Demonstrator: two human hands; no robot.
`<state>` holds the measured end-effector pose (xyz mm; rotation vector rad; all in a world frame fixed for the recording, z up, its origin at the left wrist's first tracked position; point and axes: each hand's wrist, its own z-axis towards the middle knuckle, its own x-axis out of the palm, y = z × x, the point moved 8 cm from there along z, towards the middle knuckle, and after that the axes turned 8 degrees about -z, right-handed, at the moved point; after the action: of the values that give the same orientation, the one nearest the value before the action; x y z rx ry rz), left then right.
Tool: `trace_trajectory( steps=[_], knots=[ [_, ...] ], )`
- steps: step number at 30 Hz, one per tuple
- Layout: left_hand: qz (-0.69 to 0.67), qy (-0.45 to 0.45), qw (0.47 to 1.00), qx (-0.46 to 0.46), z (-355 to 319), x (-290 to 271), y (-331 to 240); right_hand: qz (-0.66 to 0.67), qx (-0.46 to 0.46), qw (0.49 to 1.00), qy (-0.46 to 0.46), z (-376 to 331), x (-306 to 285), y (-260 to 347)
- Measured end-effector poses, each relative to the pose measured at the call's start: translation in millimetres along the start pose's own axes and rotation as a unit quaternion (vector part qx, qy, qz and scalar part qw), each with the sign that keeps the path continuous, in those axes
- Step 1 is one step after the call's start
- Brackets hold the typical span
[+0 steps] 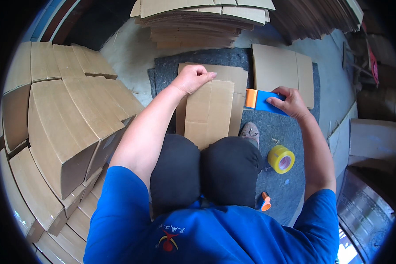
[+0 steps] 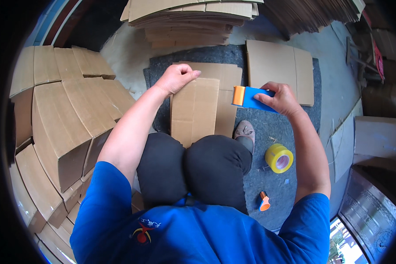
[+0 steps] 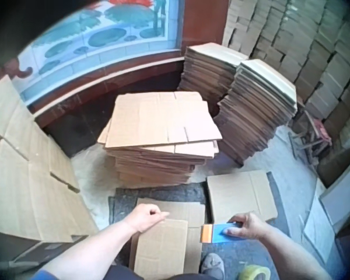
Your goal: Folding flat cardboard pieces into boxes and sealing them with adhesive tape using a tape dispenser.
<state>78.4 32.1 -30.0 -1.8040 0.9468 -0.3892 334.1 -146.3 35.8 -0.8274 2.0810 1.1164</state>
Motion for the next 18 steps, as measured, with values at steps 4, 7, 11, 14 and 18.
trace_trajectory(
  steps=[4, 7, 11, 14, 18],
  knots=[
    [-0.046, -0.021, 0.999, 0.002, -3.1, 2.0, 8.1, -0.144, 0.002, 0.989, -0.016, 5.3, 20.7, 58.5],
    [-0.105, -0.045, 0.993, -0.027, -6.6, -2.5, 28.6, -0.248, 0.035, 0.967, -0.055, -12.9, 17.5, 109.4],
    [-0.38, -0.137, 0.913, -0.058, -1.7, -5.0, 71.1, -0.275, 0.036, 0.952, -0.128, -28.7, 19.3, 123.8],
    [-0.387, -0.163, 0.891, -0.171, -8.7, 3.5, 119.1, -0.264, 0.019, 0.951, -0.161, -33.3, 24.6, 125.0],
    [-0.288, -0.184, 0.916, -0.208, 0.5, -29.0, 200.6, -0.268, -0.047, 0.949, -0.158, -17.2, 90.7, 122.4]
  ],
)
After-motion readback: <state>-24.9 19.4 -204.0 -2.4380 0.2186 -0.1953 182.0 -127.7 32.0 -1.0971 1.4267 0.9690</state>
